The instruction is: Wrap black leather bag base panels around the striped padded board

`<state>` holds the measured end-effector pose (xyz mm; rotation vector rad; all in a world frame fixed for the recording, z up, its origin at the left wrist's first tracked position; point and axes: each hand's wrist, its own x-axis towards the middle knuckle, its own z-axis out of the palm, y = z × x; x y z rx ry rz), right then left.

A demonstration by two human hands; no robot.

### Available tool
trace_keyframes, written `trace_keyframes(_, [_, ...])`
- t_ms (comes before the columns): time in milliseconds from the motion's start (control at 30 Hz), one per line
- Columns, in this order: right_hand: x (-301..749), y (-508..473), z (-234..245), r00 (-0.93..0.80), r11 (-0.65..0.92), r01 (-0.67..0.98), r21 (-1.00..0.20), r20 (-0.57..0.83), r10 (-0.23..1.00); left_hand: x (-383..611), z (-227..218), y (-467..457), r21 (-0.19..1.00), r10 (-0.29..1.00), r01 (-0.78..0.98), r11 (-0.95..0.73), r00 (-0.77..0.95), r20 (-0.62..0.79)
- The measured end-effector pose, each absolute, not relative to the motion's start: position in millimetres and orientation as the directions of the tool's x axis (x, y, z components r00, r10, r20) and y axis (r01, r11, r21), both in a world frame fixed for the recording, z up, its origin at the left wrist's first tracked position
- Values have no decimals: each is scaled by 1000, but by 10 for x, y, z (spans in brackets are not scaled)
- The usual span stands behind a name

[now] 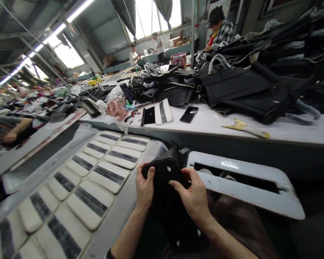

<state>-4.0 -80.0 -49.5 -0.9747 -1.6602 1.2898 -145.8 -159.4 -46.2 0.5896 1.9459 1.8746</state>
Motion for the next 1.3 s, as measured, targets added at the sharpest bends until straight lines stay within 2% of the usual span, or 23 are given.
trace_keyframes(100, [-96,-802,-510,-360,203,74,-976,164,919,-1461,-473,-1611,998,541,60,24,-840,38])
trace_keyframes(200, [-135,-777,-559,-359,128,15,-992,114,926,-1473,-486,-1622,1000,554,23,-5,-833,22])
trace_keyframes(333, [-139,-709,-617,-395,9,-43,-999,25,919,-1477,-501,-1623,971,561,-163,-175,-827,-38])
trace_keyframes(433, [-117,-665,-649,-440,-48,-65,-997,-14,898,-1427,-554,-1671,885,493,-321,-336,-861,-125])
trace_keyframes(533, [-94,-633,-697,-453,-103,-90,-991,-51,890,-1307,-661,-1793,824,423,-391,-409,-882,-208])
trace_keyframes(733, [-118,-551,-745,-443,-274,-131,-953,-191,876,-1122,-806,-2002,866,457,-376,-331,-866,-201])
trace_keyframes(967, [-182,-576,-674,-449,-445,-198,-874,-323,833,-1195,-664,-1993,970,411,-194,-149,-904,-118])
trace_keyframes(1033, [-188,-600,-687,-446,-426,-177,-887,-314,838,-1185,-637,-1968,987,370,-131,-97,-925,-87])
trace_keyframes(1133, [-202,-639,-696,-410,-315,-104,-943,-248,878,-1168,-619,-1936,996,331,-79,-40,-941,-62])
trace_keyframes(1233, [-251,-662,-647,-384,-157,-6,-988,-142,912,-1160,-606,-1923,997,329,-73,-17,-942,-64])
trace_keyframes(1300, [-299,-654,-596,-390,6,71,-997,-22,920,-1157,-590,-1927,998,336,-68,0,-940,-64])
